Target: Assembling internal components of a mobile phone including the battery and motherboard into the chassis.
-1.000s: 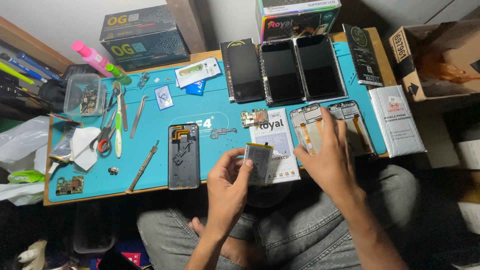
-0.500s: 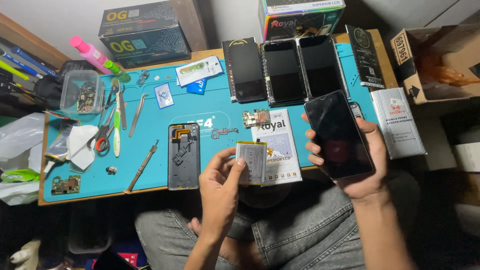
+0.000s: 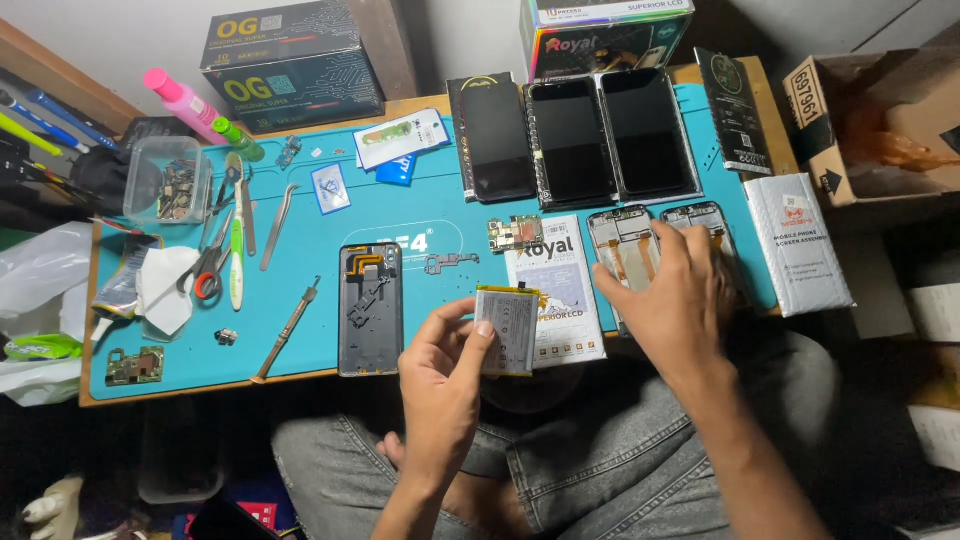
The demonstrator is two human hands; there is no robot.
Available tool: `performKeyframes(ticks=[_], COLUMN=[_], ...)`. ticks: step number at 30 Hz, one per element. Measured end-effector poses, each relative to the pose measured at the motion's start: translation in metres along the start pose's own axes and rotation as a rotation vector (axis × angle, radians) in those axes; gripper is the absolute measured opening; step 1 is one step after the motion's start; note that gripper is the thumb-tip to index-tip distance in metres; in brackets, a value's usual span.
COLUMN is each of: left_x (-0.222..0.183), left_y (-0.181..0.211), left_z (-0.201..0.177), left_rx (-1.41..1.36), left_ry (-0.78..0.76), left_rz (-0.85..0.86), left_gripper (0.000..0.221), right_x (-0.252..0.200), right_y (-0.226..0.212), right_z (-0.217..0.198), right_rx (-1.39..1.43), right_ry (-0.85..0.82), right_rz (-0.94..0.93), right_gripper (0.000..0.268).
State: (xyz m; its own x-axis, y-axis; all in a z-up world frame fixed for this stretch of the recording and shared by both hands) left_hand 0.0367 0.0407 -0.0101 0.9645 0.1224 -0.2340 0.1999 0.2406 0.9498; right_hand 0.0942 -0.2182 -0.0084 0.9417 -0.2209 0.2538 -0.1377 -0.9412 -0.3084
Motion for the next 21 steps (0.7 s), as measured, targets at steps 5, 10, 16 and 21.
performKeyframes(ticks=[5, 10, 16, 21], left_x=[-0.001, -0.001, 0.001, -0.003], left_y=[-0.001, -0.002, -0.005, -0.002], left_z=[0.001, -0.002, 0.000, 0.005], left_rx=[-0.020, -0.017, -0.001, 0.004], left_ry=[-0.002, 0.003, 0.016, -0.005], left_rz=[-0.021, -0.026, -0.021, -0.016], left_gripper=[0.034, 0.035, 0.035, 0.036], right_x=[0.000, 0.005, -0.002, -0.005], right_y=[0.002, 0.035, 0.094, 0.087], right_z=[-0.003, -0.042, -0.018, -0.024], right_rx=[0.007, 0.127, -0.029, 0.059], right_ry=[-0.078, 0.029, -0.140, -0.080], right_rz=[0.006, -0.025, 0.143, 0.161], right_gripper=[0.076, 0.044, 0.075, 0.054])
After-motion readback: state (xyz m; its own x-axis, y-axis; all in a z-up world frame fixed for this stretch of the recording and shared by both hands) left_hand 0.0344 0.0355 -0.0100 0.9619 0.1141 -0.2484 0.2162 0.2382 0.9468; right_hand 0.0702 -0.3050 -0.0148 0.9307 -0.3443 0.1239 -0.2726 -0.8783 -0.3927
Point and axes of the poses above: each hand's wrist, its own x-axis towards the middle knuckle, its own z-axis out of the palm, y = z × x, the point moved 7 cm from there along x, towards the middle knuckle, and after that the axes turned 3 degrees about z, right-handed, at the moved point
